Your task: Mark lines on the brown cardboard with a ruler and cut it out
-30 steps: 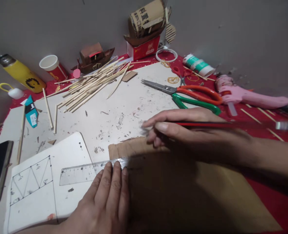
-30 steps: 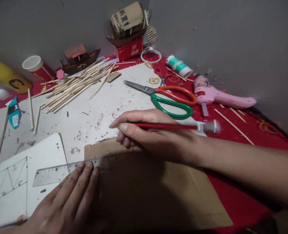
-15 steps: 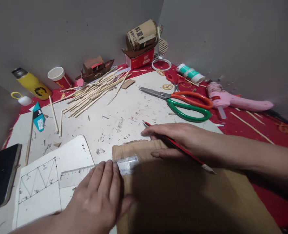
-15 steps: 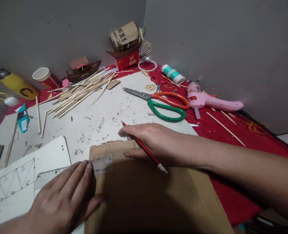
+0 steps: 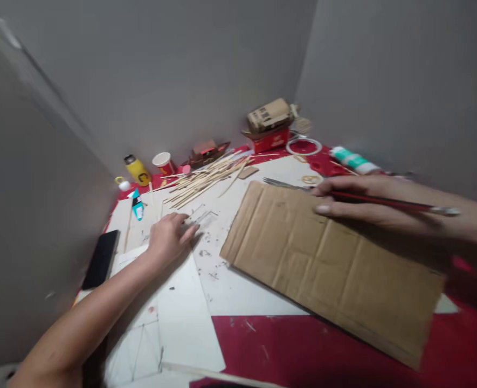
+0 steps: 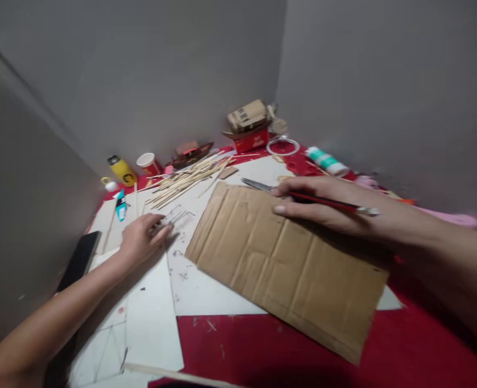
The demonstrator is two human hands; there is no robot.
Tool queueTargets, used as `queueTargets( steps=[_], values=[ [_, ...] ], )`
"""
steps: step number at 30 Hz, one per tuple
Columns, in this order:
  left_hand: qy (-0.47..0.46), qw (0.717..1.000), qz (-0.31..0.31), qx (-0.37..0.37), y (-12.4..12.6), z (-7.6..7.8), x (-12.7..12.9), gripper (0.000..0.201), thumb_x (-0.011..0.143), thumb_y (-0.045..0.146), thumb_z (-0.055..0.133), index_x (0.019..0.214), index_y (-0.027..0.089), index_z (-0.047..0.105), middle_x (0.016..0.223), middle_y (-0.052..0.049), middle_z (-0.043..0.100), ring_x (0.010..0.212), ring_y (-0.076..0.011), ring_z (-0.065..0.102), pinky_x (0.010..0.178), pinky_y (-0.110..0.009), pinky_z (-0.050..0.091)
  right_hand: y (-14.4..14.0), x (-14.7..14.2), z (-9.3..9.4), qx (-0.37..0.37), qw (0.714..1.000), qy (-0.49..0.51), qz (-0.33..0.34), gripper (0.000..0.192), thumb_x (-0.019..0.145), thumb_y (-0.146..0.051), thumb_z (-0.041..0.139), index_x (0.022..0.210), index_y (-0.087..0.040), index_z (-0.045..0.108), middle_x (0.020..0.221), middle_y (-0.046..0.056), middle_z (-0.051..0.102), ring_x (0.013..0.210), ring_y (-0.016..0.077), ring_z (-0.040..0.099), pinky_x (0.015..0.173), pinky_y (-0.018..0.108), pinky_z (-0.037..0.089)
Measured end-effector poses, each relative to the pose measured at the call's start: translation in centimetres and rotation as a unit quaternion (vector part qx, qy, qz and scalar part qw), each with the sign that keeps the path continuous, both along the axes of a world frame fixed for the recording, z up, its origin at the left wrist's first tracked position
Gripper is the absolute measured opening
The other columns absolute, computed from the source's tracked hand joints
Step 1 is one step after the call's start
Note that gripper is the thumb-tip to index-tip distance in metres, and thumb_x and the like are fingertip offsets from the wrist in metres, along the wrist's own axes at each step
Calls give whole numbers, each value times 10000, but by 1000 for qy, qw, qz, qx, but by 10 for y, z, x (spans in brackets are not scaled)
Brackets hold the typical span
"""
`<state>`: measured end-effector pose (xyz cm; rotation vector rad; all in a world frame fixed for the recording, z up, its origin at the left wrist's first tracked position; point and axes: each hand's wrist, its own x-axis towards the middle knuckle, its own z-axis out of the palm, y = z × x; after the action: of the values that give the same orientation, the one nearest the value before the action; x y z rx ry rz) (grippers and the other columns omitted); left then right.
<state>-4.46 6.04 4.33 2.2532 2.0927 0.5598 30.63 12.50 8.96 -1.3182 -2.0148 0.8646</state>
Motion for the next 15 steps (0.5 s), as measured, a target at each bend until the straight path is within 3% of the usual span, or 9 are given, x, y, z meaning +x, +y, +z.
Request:
queueTargets(
  steps=[1,3,7,9,11,13,15],
  values=[
    [-23,1000,15,-11,5,4,-5,264,933,369,641,1084,157,682,1060,-103,707,1008,-261,661,905,-459,521,-2,-1,-1,-48,997,23,-47,191,855,-374,644,859,-207,734,834,78,770,702,178,677,593,321,450],
    [-88,995,38,-21,11,13,-12,285,943,389,638,1129,174,657,1167,-85,669,1031,-234,651,912,-463,533,-4,-6,-6,-142,981,115,-70,207,865,-422,645,882,-227,709,782,67,755,647,164,656,573,339,428],
    [-284,957,53,-3,-3,35,0,358,967,420,593,1224,172,614,1240,-97,638,1063,-247,645,909,-473,539,-11,-18,-20,-201,933,298,0,266,762,-457,759,815,-217,656,701,36,703,581,155,627,516,292,418],
    [-390,920,31,-26,-22,41,19,437,979,522,524,1196,156,624,1127,-98,683,960,-225,681,855,-445,559,-15,-25,-24,-185,926,328,11,345,633,-445,829,797,-224,621,713,7,690,596,162,621,533,285,459],
    [-478,875,-3,-73,-45,43,43,588,942,658,464,1128,136,661,961,-112,724,829,-221,710,772,-413,581,-20,-31,-26,-160,923,348,20,361,625,-465,812,813,-230,611,753,0,692,646,168,632,577,288,493],
    [-540,834,-24,-107,-69,39,68,628,850,719,554,1017,132,703,840,-119,735,738,-237,716,694,-396,588,-27,-39,-27,-133,921,365,32,350,651,-487,768,827,-240,593,781,-3,692,674,168,637,606,291,510],
    [-588,801,-31,-111,-89,33,90,544,768,645,715,986,146,720,885,-124,753,783,-251,725,725,-388,587,-34,-46,-28,-108,921,370,53,333,695,-510,714,841,-245,573,806,1,699,704,178,651,639,306,531]
  ],
)
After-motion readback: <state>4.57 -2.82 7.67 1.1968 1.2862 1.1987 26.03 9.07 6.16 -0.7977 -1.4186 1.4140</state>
